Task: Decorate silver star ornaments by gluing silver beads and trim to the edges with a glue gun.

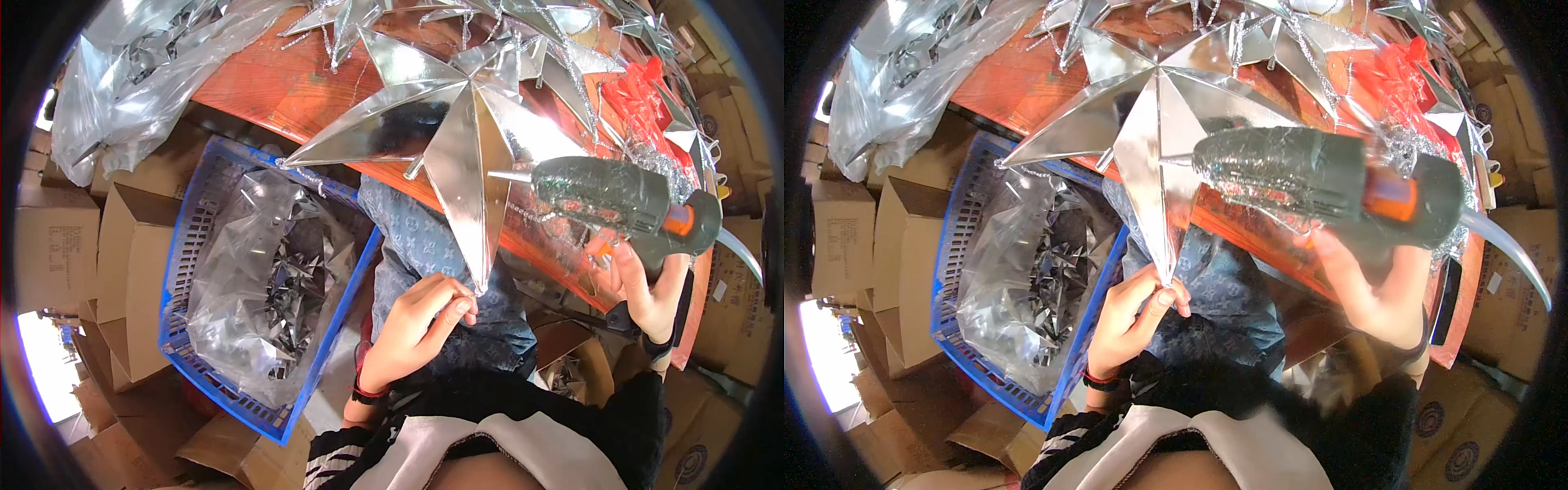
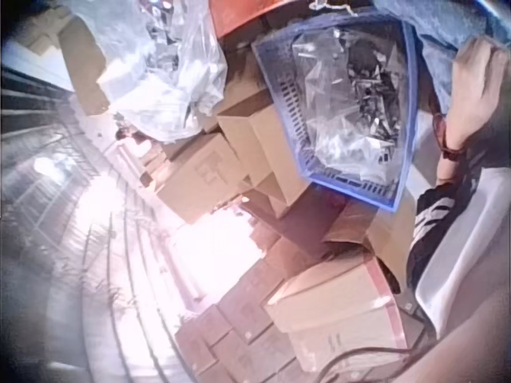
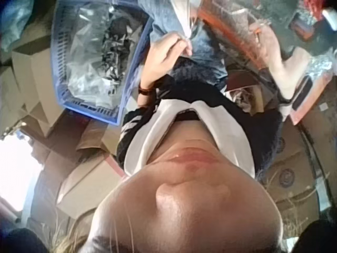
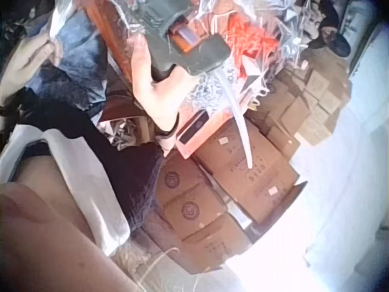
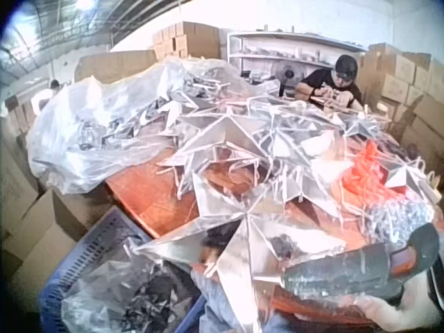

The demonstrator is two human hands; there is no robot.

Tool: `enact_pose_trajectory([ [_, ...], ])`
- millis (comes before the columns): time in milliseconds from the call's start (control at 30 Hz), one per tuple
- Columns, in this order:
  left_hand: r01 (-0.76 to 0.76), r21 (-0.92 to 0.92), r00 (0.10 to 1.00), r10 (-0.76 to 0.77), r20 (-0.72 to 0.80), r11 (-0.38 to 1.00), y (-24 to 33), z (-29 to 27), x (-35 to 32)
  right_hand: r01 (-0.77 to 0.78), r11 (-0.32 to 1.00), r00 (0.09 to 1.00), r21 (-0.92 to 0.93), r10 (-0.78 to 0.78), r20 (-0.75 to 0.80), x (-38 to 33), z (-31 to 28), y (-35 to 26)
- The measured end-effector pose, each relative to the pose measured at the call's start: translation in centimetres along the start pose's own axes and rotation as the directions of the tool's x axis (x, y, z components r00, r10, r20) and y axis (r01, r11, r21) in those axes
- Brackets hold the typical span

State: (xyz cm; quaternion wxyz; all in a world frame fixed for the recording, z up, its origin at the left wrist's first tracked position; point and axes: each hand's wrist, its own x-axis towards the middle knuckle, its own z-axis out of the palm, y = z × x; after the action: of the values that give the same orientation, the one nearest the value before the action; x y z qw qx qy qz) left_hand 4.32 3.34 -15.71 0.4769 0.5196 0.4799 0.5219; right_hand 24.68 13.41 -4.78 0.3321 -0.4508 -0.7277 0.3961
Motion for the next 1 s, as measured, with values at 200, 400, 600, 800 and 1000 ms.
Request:
enact_pose_trajectory([
  [200,0.041,0.049,0.999,-0.040,-0.014,0.998,-0.9,-0.1,0.2,-0.013,1.000,1.000,-0.026,0.012,-0.021,-0.1,0.2,0.2],
  [400,0.040,0.082,0.999,-0.039,-0.010,0.996,-1.2,0.0,0.4,-0.025,0.999,0.998,-0.024,0.026,0.062,0.4,-0.3,0.1],
  [600,0.033,0.104,0.999,-0.032,-0.009,0.994,-1.5,-0.1,0.5,-0.011,0.998,0.995,-0.064,0.017,0.100,0.6,-0.4,0.0],
  [800,0.022,0.125,1.000,-0.021,-0.009,0.992,-2.1,-0.2,0.6,-0.012,0.988,1.000,-0.156,0.011,-0.007,1.4,-0.2,-0.7],
  [1000,0.032,0.159,0.999,-0.028,-0.024,0.987,-2.4,-0.6,0.4,0.086,0.957,0.991,-0.276,-0.111,-0.079,4.3,1.4,-2.7],
])
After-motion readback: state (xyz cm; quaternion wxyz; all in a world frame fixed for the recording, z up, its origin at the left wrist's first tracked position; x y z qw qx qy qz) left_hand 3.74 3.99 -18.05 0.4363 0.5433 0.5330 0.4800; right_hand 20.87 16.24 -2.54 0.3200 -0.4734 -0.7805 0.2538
